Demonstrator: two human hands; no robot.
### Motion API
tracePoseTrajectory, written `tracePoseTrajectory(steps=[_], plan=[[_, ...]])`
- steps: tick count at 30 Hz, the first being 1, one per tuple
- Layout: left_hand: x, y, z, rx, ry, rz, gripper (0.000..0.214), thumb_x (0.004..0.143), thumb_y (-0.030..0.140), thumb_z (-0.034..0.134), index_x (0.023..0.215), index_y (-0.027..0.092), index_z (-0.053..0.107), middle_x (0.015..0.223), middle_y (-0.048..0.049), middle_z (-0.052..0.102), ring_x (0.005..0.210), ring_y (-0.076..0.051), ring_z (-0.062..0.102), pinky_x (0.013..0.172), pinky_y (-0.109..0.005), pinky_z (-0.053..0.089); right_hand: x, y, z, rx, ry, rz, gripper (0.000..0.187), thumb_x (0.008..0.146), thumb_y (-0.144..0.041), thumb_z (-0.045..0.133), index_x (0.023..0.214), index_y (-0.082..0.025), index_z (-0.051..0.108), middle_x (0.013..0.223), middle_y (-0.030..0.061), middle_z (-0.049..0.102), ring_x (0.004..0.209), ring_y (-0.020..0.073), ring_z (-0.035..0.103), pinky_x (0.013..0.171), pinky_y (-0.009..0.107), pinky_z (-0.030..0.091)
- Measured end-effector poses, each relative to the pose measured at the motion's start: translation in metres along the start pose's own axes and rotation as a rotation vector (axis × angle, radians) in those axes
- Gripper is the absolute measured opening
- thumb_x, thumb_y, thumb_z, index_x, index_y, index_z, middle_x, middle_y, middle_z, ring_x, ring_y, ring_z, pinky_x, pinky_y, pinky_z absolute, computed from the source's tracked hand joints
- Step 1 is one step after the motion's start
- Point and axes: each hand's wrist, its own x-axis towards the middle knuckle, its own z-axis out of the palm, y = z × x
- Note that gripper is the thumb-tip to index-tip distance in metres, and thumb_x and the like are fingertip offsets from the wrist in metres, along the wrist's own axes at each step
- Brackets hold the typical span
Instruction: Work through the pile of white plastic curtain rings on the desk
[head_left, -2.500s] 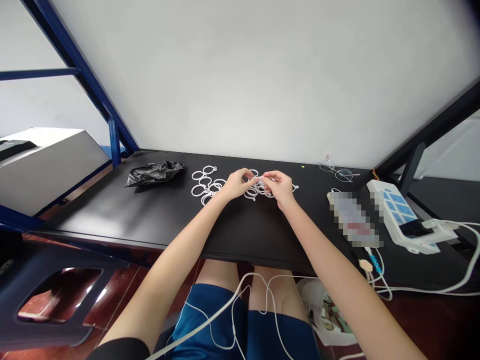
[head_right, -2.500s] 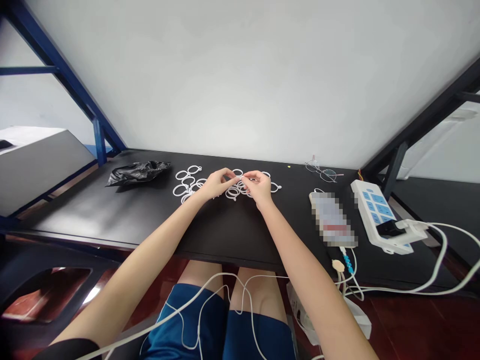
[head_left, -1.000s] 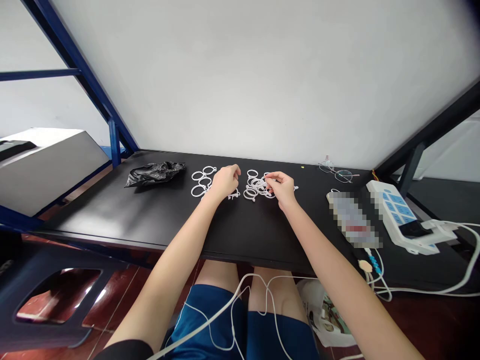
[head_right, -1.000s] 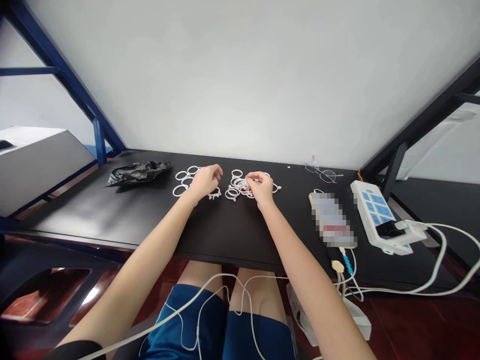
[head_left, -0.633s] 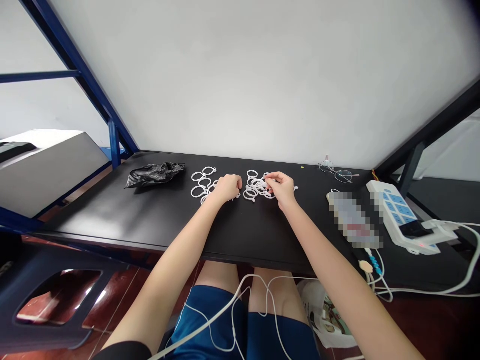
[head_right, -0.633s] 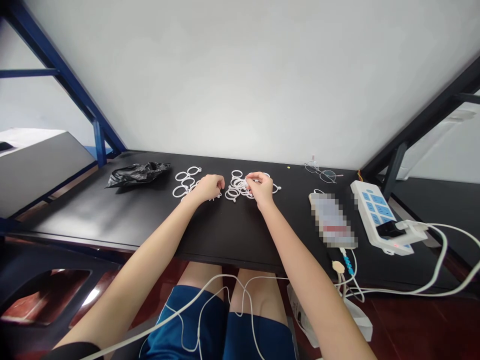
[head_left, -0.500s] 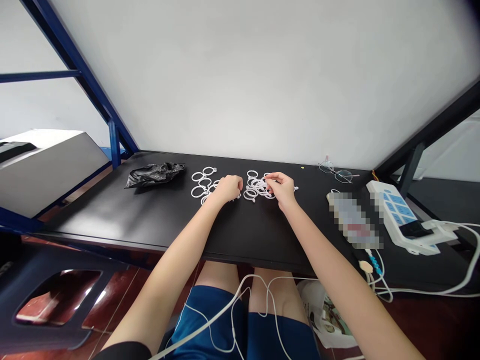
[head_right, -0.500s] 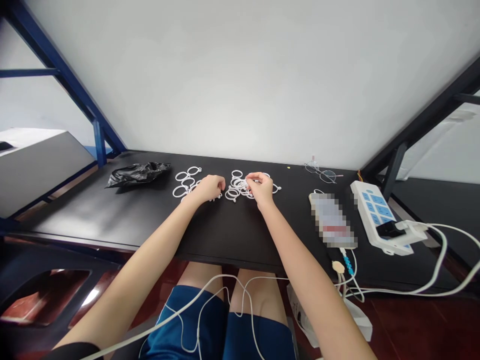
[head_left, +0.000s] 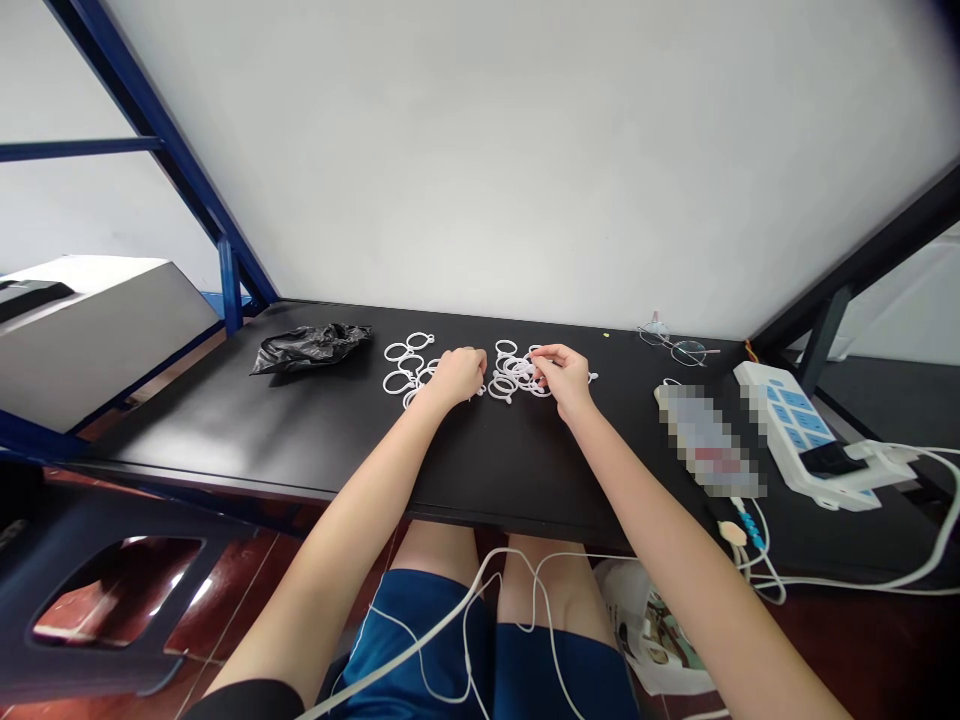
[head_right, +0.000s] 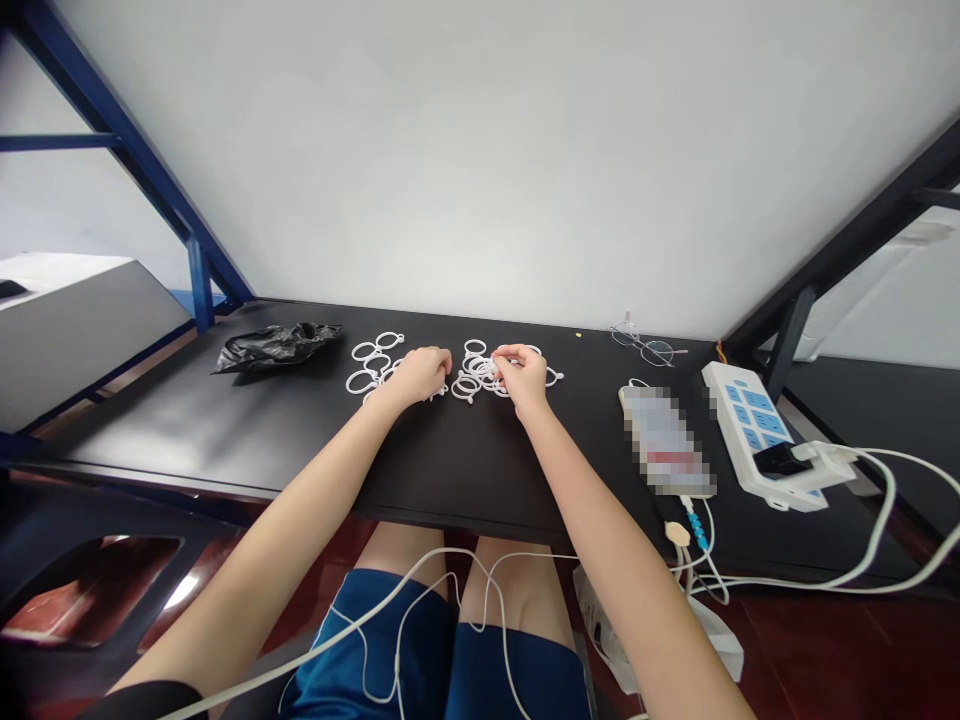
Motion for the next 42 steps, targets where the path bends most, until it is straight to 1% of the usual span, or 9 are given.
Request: tracePoseTrajectory(steps=[2,3,7,13,17,24,32,37,42], plan=[[-0.001,0.002,-0.004,0.033,0.073,0.004,0.027,0.076,0.003,0.039,0.084,0.018,0.060,0.088,-0.0090,0.066,0.085,-0.022,0.061,0.078,-0.033,0.042,0.000,0.000,0.000,0.002,0.003,0.004,0.009,0.062,-0.023,0.064,0.069,-0.018,0.063,0.082,0.0034,0.067,0.051,0.0084,0.055,0.041,0.021,0.041],[-0.002,0.003,-0.005,0.036,0.083,0.009,0.027,0.075,0.003,0.040,0.085,0.018,0.060,0.089,-0.0087,0.066,0.086,-0.022,0.060,0.079,-0.034,0.042,0.000,0.000,0.000,0.005,0.005,0.007,0.009,0.062,-0.023,0.064,0.069,-0.017,0.063,0.081,0.0033,0.067,0.051,0.0084,0.055,0.041,0.021,0.041],[-0.003,0.005,-0.004,0.033,-0.022,0.039,0.024,0.069,0.001,0.045,0.078,0.019,0.057,0.085,-0.0066,0.065,0.085,-0.023,0.060,0.076,-0.032,0.041,0.001,0.000,0.000,0.014,0.013,0.013,0.008,0.062,-0.022,0.063,0.069,-0.017,0.064,0.078,0.0028,0.067,0.051,0.0083,0.055,0.041,0.020,0.040],[-0.004,0.010,0.003,-0.012,-0.022,0.023,0.025,0.075,0.000,0.041,0.077,0.019,0.058,0.082,-0.0055,0.065,0.075,-0.019,0.059,0.071,-0.030,0.041,0.000,-0.001,0.001,0.013,0.018,0.006,0.008,0.063,-0.023,0.064,0.069,-0.017,0.063,0.079,0.0031,0.067,0.050,0.0083,0.054,0.041,0.020,0.040],[-0.002,0.009,0.004,-0.017,-0.020,0.045,0.026,0.078,0.003,0.040,0.077,0.019,0.060,0.081,-0.0061,0.065,0.075,-0.019,0.059,0.070,-0.028,0.042,0.001,0.000,0.000,0.015,0.012,0.006,0.009,0.063,-0.024,0.064,0.069,-0.017,0.064,0.080,0.0034,0.068,0.050,0.0085,0.055,0.041,0.021,0.040],[0.001,0.006,0.010,-0.043,-0.005,0.098,0.027,0.086,0.012,0.036,0.084,0.019,0.062,0.082,-0.0069,0.067,0.079,-0.021,0.062,0.069,-0.028,0.042,0.002,0.003,-0.001,0.017,0.015,0.003,0.009,0.063,-0.024,0.065,0.069,-0.018,0.064,0.080,0.0033,0.068,0.050,0.0086,0.055,0.041,0.021,0.041],[0.002,0.005,0.012,-0.080,0.055,0.110,0.028,0.087,0.019,0.035,0.075,0.020,0.060,0.071,-0.0049,0.064,0.069,-0.020,0.059,0.064,-0.028,0.037,0.002,0.000,0.000,0.028,0.019,-0.003,0.009,0.062,-0.023,0.065,0.069,-0.017,0.064,0.079,0.0034,0.068,0.049,0.0085,0.055,0.041,0.020,0.040],[-0.002,0.008,0.005,-0.172,0.124,0.053,0.025,0.084,0.019,0.035,0.068,0.021,0.054,0.062,-0.0023,0.057,0.061,-0.018,0.052,0.060,-0.028,0.032,0.002,0.001,-0.001,0.038,0.025,-0.001,0.010,0.062,-0.023,0.065,0.069,-0.017,0.063,0.081,0.0042,0.068,0.049,0.0085,0.055,0.040,0.020,0.040],[-0.001,0.005,0.003,-0.420,0.202,0.006,0.021,0.079,0.018,0.035,0.062,0.020,0.047,0.056,0.0002,0.047,0.056,-0.015,0.043,0.058,-0.027,0.030,0.003,0.002,-0.001,0.034,0.019,0.001,0.010,0.062,-0.023,0.064,0.070,-0.016,0.063,0.081,0.0040,0.068,0.049,0.0080,0.055,0.040,0.020,0.040]])
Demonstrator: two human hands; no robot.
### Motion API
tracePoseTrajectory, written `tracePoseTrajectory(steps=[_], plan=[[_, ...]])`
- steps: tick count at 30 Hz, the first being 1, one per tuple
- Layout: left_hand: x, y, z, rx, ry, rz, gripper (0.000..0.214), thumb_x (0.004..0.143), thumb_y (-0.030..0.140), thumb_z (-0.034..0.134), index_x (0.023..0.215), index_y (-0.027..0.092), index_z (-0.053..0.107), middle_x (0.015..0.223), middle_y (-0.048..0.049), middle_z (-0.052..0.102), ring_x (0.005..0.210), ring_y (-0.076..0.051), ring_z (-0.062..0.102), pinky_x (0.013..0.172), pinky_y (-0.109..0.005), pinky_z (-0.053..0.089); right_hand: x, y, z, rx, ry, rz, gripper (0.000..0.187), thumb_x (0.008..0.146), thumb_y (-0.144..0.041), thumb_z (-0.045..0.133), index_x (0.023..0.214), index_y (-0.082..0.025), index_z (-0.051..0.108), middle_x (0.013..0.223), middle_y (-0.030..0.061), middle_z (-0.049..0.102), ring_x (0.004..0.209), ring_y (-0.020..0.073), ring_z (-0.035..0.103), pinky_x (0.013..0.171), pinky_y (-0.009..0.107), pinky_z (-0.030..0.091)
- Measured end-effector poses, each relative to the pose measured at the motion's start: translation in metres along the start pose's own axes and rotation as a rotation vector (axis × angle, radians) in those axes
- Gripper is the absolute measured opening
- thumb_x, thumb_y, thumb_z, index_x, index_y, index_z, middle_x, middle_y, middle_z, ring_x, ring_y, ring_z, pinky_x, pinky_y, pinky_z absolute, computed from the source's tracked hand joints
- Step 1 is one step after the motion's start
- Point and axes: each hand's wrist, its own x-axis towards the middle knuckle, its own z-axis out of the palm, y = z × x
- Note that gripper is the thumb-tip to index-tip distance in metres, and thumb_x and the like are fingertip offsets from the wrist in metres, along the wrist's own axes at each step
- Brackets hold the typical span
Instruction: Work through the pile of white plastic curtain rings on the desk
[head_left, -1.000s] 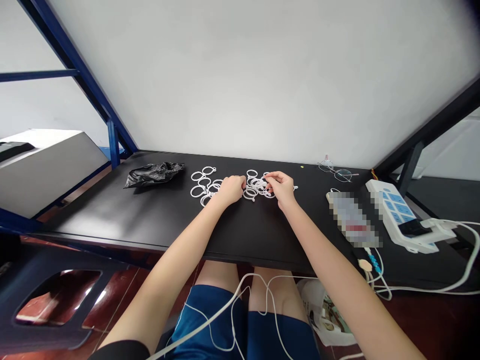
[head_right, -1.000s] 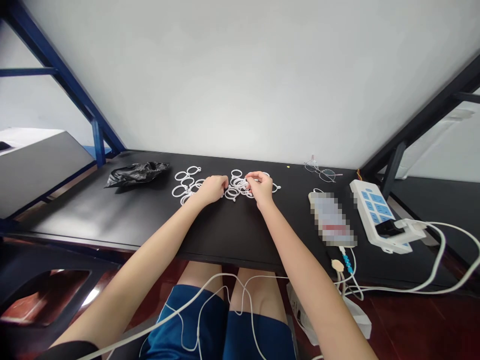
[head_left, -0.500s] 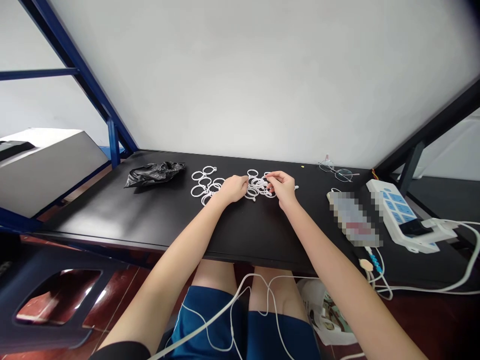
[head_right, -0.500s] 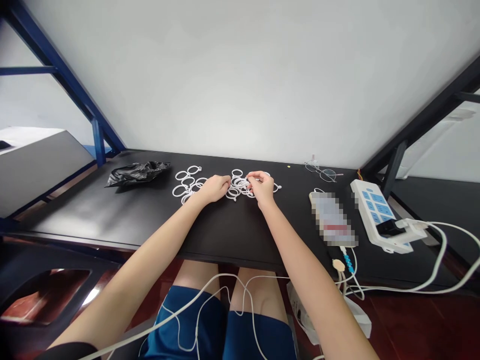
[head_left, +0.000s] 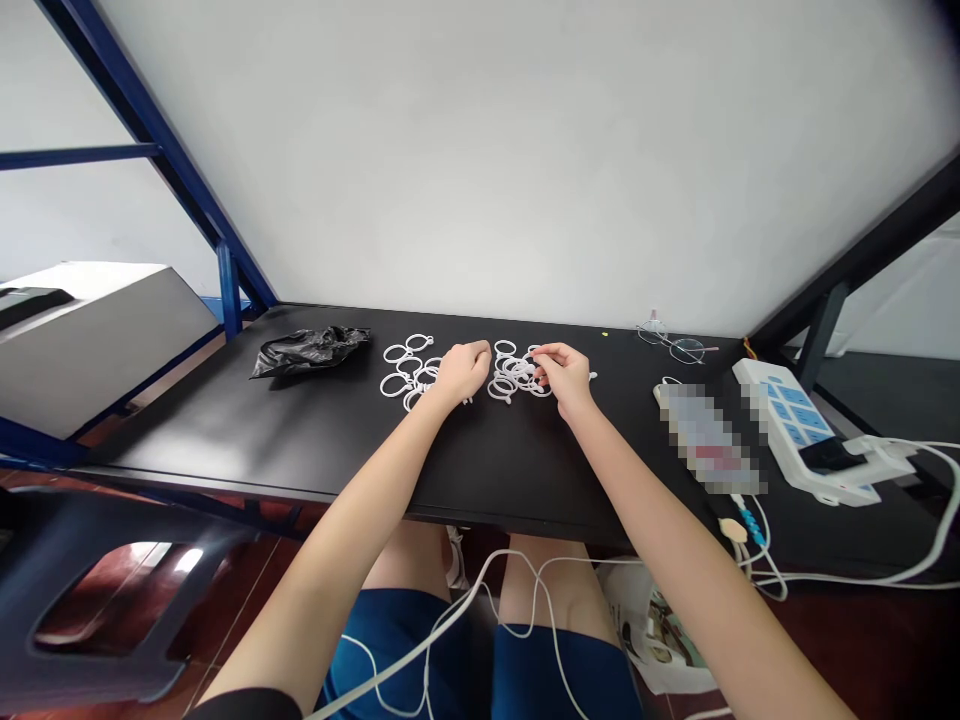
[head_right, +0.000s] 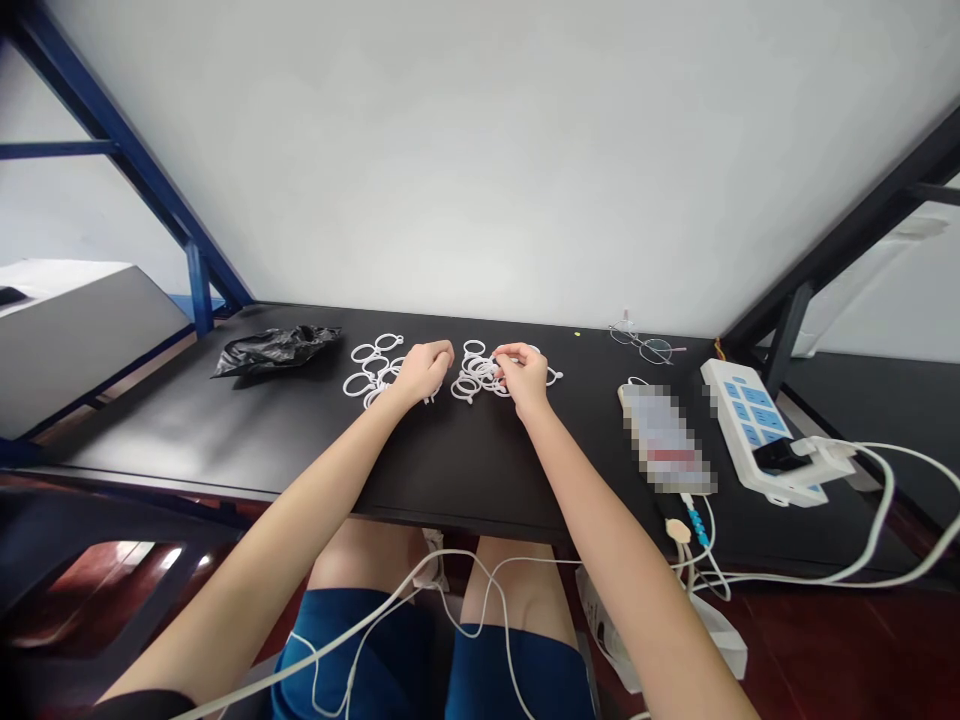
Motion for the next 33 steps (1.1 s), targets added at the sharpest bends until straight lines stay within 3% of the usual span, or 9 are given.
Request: tracePoseTrajectory(steps=[5,12,17,21,25,33], plan=[[0.006,-0.002,0.002,-0.362,0.013,-0.125,0.019,0.074,0.020,0.039,0.059,0.018,0.051,0.050,0.0028,0.036,0.049,-0.011,0.033,0.051,-0.025,0.026,0.000,0.000,0.000,0.002,0.000,0.000,0.011,0.062,-0.023,0.064,0.071,-0.016,0.064,0.081,0.0041,0.068,0.049,0.0079,0.054,0.041,0.020,0.040],[0.011,-0.003,0.003,-0.799,-0.106,-0.323,0.013,0.073,0.024,0.049,0.069,0.017,0.059,0.051,0.0053,0.034,0.040,-0.005,0.023,0.042,-0.022,0.016,0.000,-0.001,0.000,0.003,0.000,-0.012,0.011,0.062,-0.023,0.064,0.070,-0.016,0.064,0.081,0.0039,0.068,0.049,0.0082,0.055,0.040,0.020,0.040],[0.009,0.004,0.002,-0.876,-0.155,-0.411,0.014,0.073,0.030,0.062,0.076,0.016,0.062,0.054,0.0043,0.047,0.042,-0.005,0.039,0.046,-0.021,0.036,-0.001,-0.002,0.001,0.010,0.004,-0.007,0.010,0.062,-0.022,0.064,0.069,-0.016,0.063,0.081,0.0037,0.068,0.049,0.0074,0.054,0.040,0.020,0.039],[0.008,0.008,0.001,-0.981,-0.186,-0.446,0.026,0.071,0.037,0.070,0.082,0.015,0.061,0.070,-0.0013,0.063,0.050,-0.007,0.052,0.057,-0.024,0.048,-0.002,-0.004,0.003,0.031,-0.014,-0.024,0.011,0.062,-0.024,0.066,0.070,-0.017,0.063,0.080,0.0034,0.068,0.049,0.0078,0.054,0.040,0.020,0.039],[0.007,0.007,0.001,-1.029,-0.213,-0.413,0.033,0.070,0.040,0.074,0.088,0.016,0.062,0.089,-0.0064,0.069,0.064,-0.011,0.064,0.066,-0.027,0.052,-0.005,-0.009,0.005,0.049,-0.075,-0.017,0.015,0.063,-0.030,0.069,0.072,-0.018,0.064,0.078,0.0025,0.068,0.048,0.0086,0.054,0.041,0.021,0.040],[0.004,0.008,0.003,-1.029,-0.270,-0.368,0.041,0.066,0.036,0.080,0.099,0.016,0.064,0.093,-0.0065,0.069,0.083,-0.017,0.069,0.073,-0.030,0.054,-0.009,-0.010,0.006,0.019,-0.175,-0.078,0.029,0.066,-0.044,0.074,0.078,-0.018,0.066,0.076,0.0026,0.068,0.050,0.0098,0.055,0.043,0.022,0.042]])
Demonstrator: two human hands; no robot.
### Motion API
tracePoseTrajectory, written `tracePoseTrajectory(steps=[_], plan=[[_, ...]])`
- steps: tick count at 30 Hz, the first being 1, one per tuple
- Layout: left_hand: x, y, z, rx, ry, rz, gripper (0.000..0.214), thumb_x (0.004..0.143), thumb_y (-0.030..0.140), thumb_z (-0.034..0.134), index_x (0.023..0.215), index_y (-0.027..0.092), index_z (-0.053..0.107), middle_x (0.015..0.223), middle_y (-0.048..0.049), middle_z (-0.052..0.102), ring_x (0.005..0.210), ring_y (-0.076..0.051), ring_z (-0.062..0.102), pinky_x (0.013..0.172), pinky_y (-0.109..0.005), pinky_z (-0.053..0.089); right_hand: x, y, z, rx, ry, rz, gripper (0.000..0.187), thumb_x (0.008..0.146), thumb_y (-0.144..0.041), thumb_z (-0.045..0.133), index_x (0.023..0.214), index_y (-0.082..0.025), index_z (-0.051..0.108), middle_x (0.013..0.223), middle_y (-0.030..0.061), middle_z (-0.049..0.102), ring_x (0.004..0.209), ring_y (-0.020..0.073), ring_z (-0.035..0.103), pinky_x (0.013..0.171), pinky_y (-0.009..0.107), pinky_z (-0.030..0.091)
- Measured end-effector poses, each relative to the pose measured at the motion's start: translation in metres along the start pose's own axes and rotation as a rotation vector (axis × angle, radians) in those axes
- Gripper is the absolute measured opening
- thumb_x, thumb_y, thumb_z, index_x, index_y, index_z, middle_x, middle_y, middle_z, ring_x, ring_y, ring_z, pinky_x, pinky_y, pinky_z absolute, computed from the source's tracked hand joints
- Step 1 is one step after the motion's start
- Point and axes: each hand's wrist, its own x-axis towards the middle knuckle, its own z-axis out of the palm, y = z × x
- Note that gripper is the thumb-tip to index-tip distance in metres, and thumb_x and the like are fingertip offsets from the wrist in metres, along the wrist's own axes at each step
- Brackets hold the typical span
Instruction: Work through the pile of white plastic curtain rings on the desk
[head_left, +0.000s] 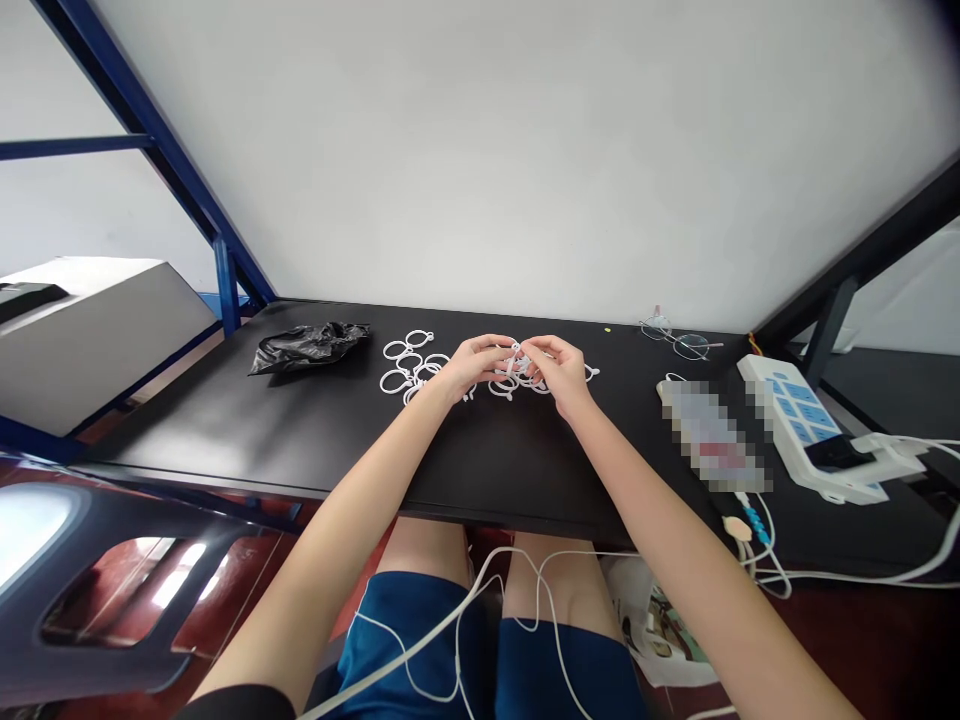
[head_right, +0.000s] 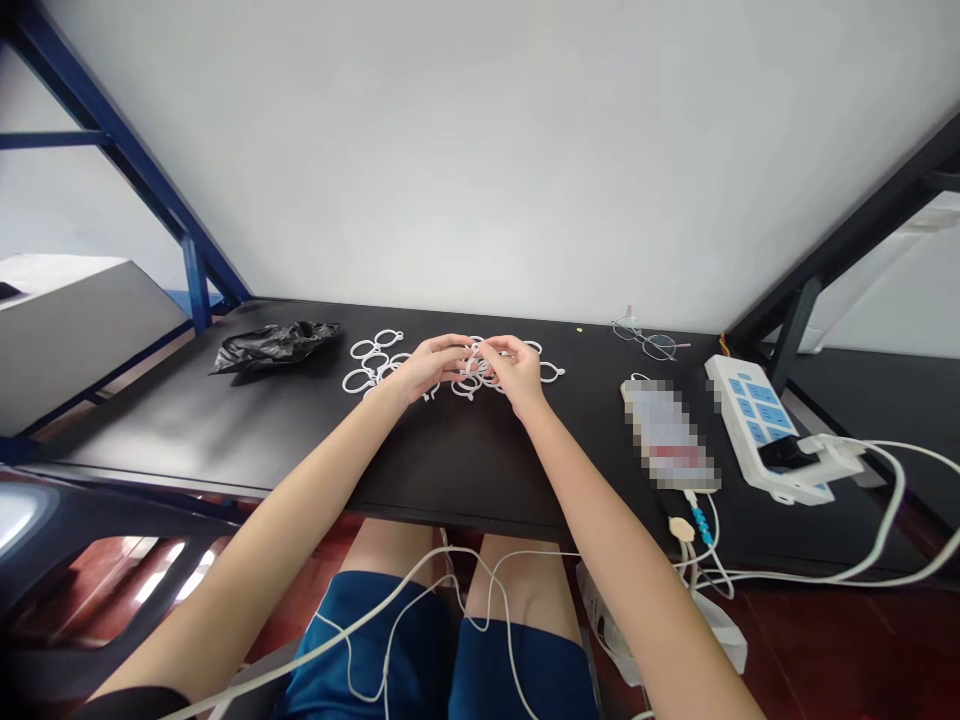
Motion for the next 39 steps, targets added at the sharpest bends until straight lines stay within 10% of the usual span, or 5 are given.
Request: tracePoseTrajectory(steps=[39], plan=[[-0.0029,-0.0011,0.0065,0.063,0.054,0.030,0.043,0.063,0.044,0.080,0.091,0.013,0.071,0.082,-0.0064,0.067,0.078,-0.013,0.062,0.067,-0.025,0.052,0.0019,0.0058,-0.0047,-0.010,-0.058,0.072,0.036,0.058,-0.046,0.081,0.076,-0.017,0.068,0.070,0.0011,0.065,0.051,0.0091,0.055,0.044,0.021,0.045]])
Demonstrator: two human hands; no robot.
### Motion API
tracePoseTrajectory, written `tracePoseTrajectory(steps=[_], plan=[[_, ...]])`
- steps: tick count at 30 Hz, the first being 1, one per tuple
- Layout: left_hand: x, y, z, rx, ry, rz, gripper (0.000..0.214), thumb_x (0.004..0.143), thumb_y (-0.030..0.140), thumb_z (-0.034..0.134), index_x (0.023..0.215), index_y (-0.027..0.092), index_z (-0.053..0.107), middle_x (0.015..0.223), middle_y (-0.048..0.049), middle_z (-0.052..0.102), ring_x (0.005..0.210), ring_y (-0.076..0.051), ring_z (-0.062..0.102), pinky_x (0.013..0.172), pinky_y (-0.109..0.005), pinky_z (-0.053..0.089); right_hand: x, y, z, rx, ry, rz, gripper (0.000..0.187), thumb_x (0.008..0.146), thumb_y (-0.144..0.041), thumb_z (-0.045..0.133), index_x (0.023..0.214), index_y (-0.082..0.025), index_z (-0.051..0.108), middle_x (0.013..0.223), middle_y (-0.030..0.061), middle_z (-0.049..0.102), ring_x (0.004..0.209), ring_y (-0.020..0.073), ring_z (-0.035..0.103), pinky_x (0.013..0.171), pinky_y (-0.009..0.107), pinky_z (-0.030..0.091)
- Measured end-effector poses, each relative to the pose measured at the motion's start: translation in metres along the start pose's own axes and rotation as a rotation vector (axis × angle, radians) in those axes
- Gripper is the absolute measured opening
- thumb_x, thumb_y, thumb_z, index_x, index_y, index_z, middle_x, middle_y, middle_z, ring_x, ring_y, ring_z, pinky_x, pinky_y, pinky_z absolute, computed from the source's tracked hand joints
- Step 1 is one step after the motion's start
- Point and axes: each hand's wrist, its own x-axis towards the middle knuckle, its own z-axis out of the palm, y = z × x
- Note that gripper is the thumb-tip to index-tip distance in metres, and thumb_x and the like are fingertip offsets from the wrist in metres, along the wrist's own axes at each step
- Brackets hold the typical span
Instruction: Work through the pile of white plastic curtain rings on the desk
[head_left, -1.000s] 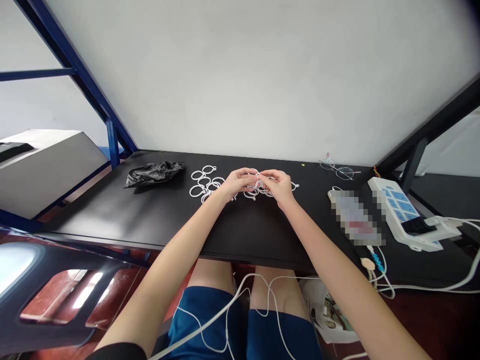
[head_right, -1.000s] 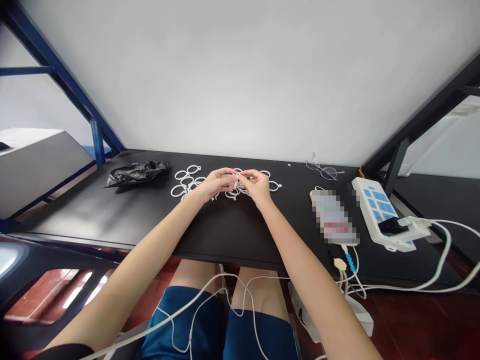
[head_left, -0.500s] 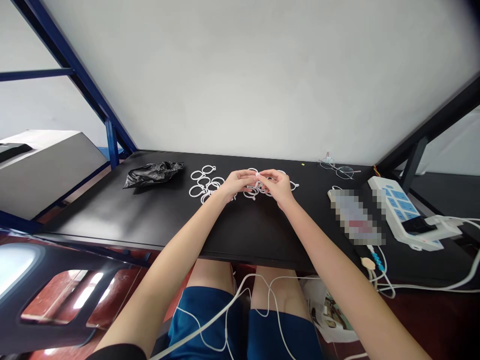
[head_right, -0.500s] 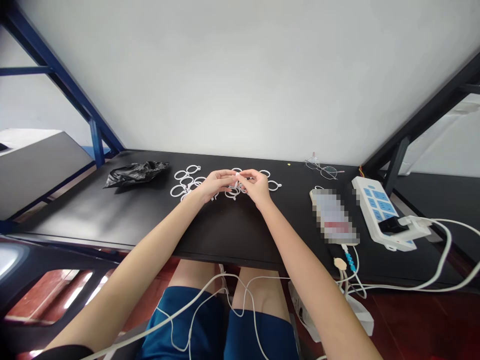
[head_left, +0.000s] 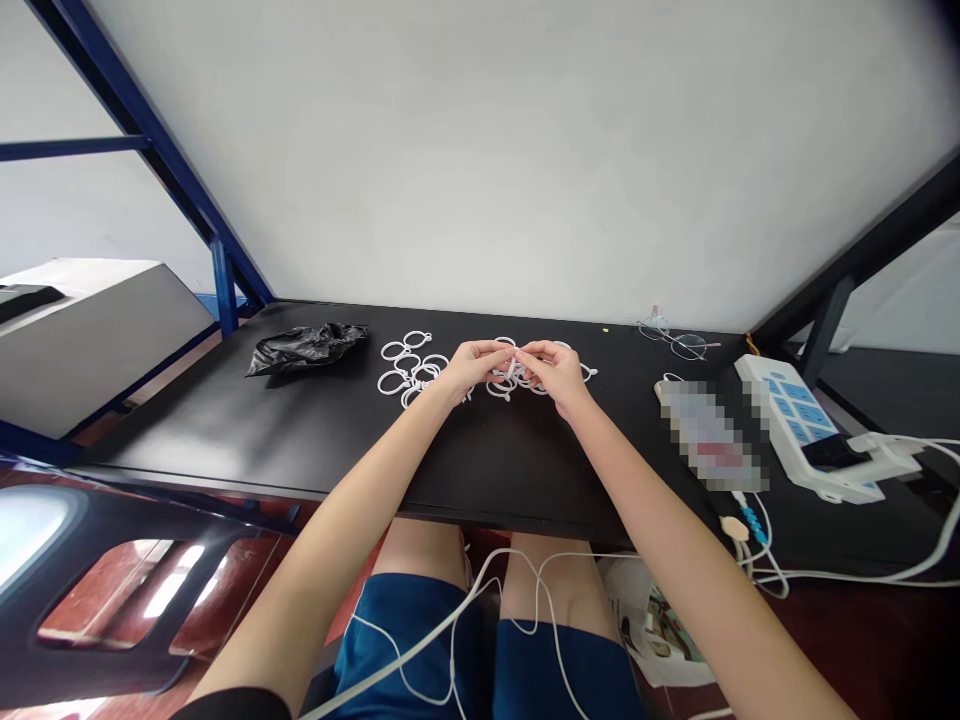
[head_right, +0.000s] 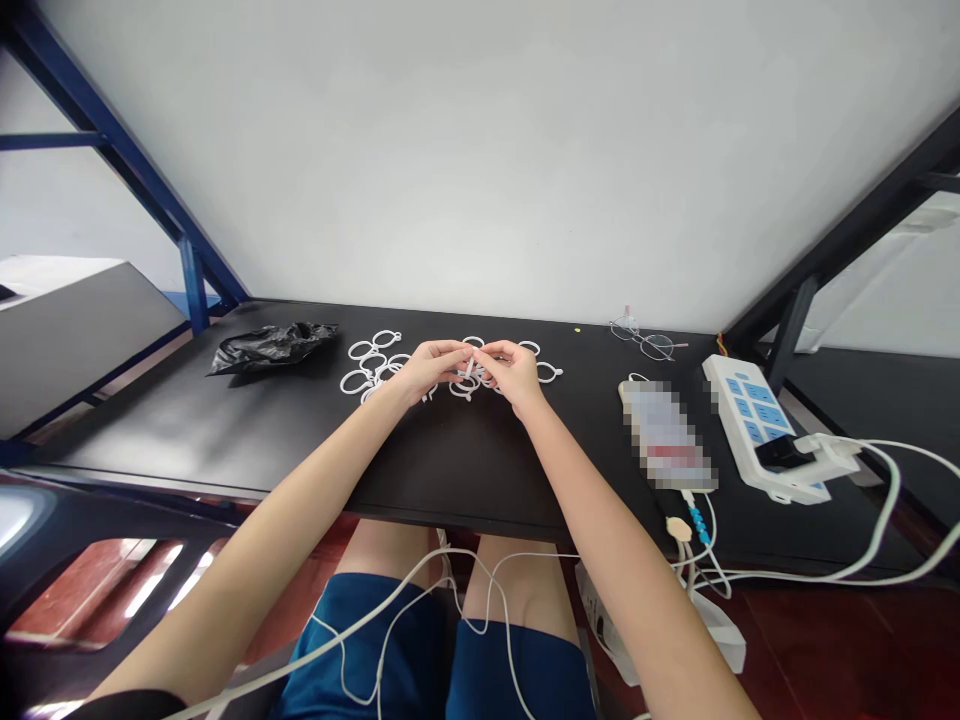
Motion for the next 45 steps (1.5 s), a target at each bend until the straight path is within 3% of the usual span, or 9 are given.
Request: tracePoseTrajectory(steps=[18,30,45], plan=[[0.004,-0.008,0.006,-0.008,0.027,0.139,0.039,0.070,0.046,0.073,0.092,0.015,0.071,0.087,-0.0056,0.069,0.079,-0.015,0.062,0.058,-0.021,0.049,0.000,-0.006,0.000,0.082,-0.015,0.000,0.035,0.059,-0.048,0.080,0.075,-0.018,0.071,0.064,0.0008,0.064,0.052,0.0098,0.054,0.044,0.021,0.044],[0.003,-0.009,0.008,0.026,0.047,0.147,0.040,0.072,0.046,0.072,0.093,0.012,0.071,0.081,-0.0064,0.069,0.078,-0.016,0.063,0.057,-0.023,0.051,0.002,0.001,0.000,0.011,0.004,-0.057,0.038,0.060,-0.050,0.080,0.074,-0.017,0.068,0.055,-0.0007,0.060,0.050,0.0106,0.054,0.045,0.022,0.043],[0.007,-0.013,0.006,0.052,0.035,0.220,0.038,0.071,0.041,0.074,0.091,0.010,0.071,0.083,-0.0078,0.070,0.074,-0.014,0.062,0.057,-0.022,0.051,0.002,0.003,-0.001,0.017,0.017,-0.059,0.038,0.060,-0.049,0.081,0.073,-0.016,0.068,0.058,0.0009,0.062,0.049,0.0098,0.054,0.044,0.021,0.044]])
